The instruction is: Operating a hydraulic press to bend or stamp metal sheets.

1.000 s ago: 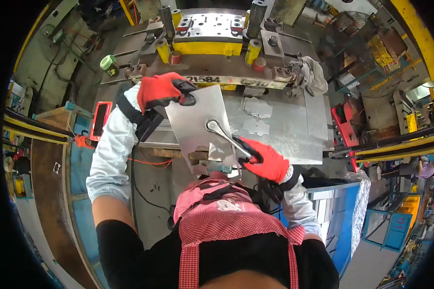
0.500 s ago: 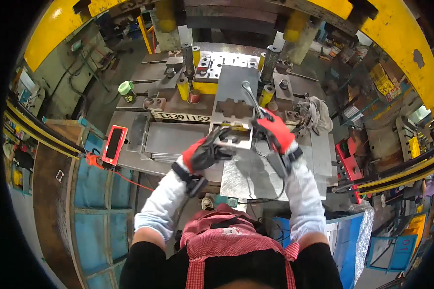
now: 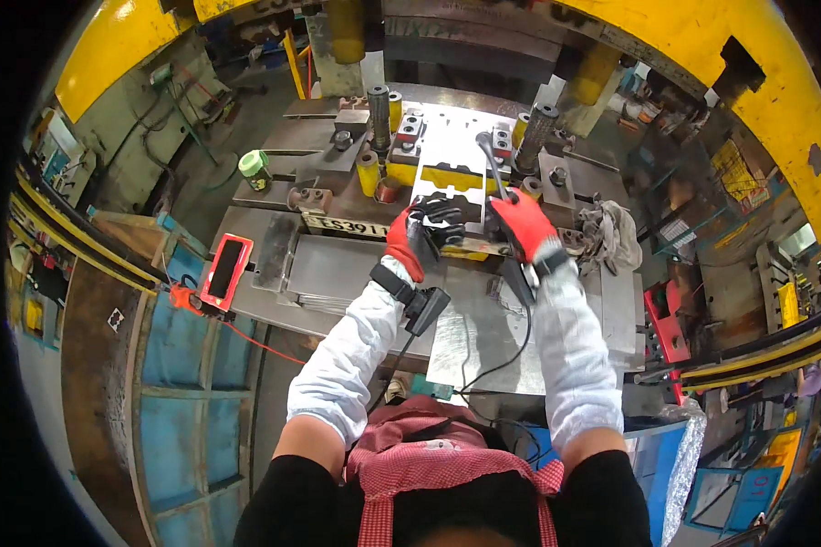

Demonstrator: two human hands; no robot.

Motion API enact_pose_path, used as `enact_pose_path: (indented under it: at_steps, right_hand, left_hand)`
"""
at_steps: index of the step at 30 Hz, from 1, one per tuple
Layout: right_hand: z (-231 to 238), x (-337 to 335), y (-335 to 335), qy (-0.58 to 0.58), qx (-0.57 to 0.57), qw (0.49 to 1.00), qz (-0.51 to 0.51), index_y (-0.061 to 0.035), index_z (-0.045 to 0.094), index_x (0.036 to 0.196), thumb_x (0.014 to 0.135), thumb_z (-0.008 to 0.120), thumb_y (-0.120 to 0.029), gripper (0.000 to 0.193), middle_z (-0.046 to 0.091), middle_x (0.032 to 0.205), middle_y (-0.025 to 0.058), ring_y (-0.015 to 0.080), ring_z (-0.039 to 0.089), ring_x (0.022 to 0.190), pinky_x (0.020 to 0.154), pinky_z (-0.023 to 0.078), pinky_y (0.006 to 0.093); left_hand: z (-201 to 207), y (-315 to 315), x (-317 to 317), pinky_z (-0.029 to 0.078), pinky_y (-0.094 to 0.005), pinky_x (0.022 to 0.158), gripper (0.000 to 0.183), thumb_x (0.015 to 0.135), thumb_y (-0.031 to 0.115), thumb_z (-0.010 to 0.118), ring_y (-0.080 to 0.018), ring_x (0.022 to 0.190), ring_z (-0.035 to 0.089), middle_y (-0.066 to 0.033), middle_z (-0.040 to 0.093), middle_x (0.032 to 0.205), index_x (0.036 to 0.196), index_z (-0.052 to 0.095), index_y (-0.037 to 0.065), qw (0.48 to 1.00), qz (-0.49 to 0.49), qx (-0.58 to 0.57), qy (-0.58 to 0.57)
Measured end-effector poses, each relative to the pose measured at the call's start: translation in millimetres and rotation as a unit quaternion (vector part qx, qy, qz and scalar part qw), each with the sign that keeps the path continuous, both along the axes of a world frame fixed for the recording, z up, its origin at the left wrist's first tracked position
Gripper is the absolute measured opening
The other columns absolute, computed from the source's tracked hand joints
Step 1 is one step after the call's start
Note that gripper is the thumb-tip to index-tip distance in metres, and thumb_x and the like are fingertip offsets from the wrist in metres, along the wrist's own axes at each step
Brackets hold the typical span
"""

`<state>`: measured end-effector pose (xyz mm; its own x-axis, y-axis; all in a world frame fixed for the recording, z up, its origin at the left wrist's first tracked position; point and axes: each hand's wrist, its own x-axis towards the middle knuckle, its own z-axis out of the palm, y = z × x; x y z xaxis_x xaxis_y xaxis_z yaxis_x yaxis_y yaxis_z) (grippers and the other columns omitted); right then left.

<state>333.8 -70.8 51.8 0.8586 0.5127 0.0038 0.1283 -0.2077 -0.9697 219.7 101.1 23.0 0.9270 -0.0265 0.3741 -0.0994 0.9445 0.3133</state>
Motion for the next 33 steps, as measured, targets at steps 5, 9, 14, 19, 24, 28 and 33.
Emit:
enact_pose_path:
  at_steps: [5, 9, 14, 19, 24, 28, 33]
  right_hand:
    - [-17.7, -109.9, -79.2, 0.104, 0.077, 0.992, -0.001, -0.0038, 0.05, 0.114, 0.084, 0.053, -0.014, 0.032, 0.052, 0.072, 0.0013, 0.008, 0.047, 0.054, 0.048, 0.042, 0.0248]
    - [-47.6, -167.2, -152.8, 0.224, 0.106, 0.965, -0.084, -0.0026, 0.048, 0.115, 0.085, 0.048, -0.015, 0.033, 0.062, 0.083, 0.0134, 0.0165, 0.053, 0.05, 0.047, 0.044, 0.0288]
    - [-97.9, -190.8, -234.4, 0.302, 0.16, 0.923, -0.178, -0.0029, 0.046, 0.116, 0.086, 0.049, -0.021, 0.036, 0.062, 0.088, 0.016, 0.016, 0.054, 0.051, 0.047, 0.045, 0.0284]
    - [-163.5, -181.8, -270.2, 0.169, 0.117, 0.958, -0.202, -0.0028, 0.047, 0.112, 0.084, 0.051, -0.024, 0.035, 0.062, 0.086, 0.0181, 0.0175, 0.055, 0.052, 0.048, 0.047, 0.03]
    - [-188.0, -176.8, -261.4, 0.261, 0.242, 0.905, -0.232, -0.0097, 0.047, 0.113, 0.084, 0.051, -0.024, 0.032, 0.057, 0.082, 0.0189, 0.0248, 0.052, 0.05, 0.047, 0.046, 0.0375]
    - [-203.7, -174.3, -273.1, 0.205, 0.241, 0.93, -0.187, -0.0096, 0.047, 0.114, 0.084, 0.051, -0.026, 0.034, 0.057, 0.084, 0.0201, 0.0262, 0.053, 0.051, 0.049, 0.048, 0.0394]
    - [-182.9, -178.5, -263.2, 0.322, 0.312, 0.862, -0.239, -0.0089, 0.045, 0.116, 0.086, 0.048, -0.028, 0.036, 0.057, 0.088, 0.0232, 0.0293, 0.056, 0.058, 0.051, 0.05, 0.0399]
  left_hand:
    - [-8.4, 10.4, -11.4, 0.049, -0.0418, 0.079, 0.035, 0.091, 0.025, 0.035, -0.0305, 0.093, 0.057, -0.0166, 0.057, 0.101, 0.11, 0.047, -0.003, 0.986, 0.089, 0.061, 0.129]
    - [-5.9, 10.1, -11.6, 0.047, -0.0425, 0.082, 0.034, 0.091, 0.024, 0.038, -0.0318, 0.098, 0.054, -0.0169, 0.055, 0.107, 0.112, 0.045, -0.001, 0.99, 0.058, 0.043, 0.121]
    - [-10.0, 8.4, -18.1, 0.046, -0.0436, 0.084, 0.025, 0.09, 0.024, 0.043, -0.033, 0.098, 0.055, -0.0175, 0.056, 0.105, 0.106, 0.049, 0.005, 0.984, 0.063, 0.04, 0.161]
    - [-18.1, 13.8, -12.3, 0.046, -0.0451, 0.084, 0.026, 0.091, 0.024, 0.039, -0.034, 0.093, 0.057, -0.0209, 0.056, 0.102, 0.106, 0.048, 0.004, 0.987, 0.08, 0.081, 0.116]
    - [-6.8, -0.2, -11.4, 0.047, -0.0462, 0.08, 0.029, 0.091, 0.021, 0.035, -0.0354, 0.085, 0.058, -0.0207, 0.057, 0.097, 0.101, 0.05, -0.002, 0.971, 0.137, 0.077, 0.181]
    - [-3.9, -11.2, -10.4, 0.048, -0.046, 0.078, 0.031, 0.091, 0.022, 0.035, -0.0352, 0.082, 0.059, -0.0204, 0.058, 0.094, 0.101, 0.05, -0.003, 0.961, 0.18, 0.086, 0.192]
    - [-5.4, -7.9, -4.7, 0.049, -0.0433, 0.075, 0.033, 0.091, 0.023, 0.033, -0.0327, 0.08, 0.06, -0.0196, 0.059, 0.093, 0.101, 0.05, -0.005, 0.95, 0.192, 0.074, 0.236]
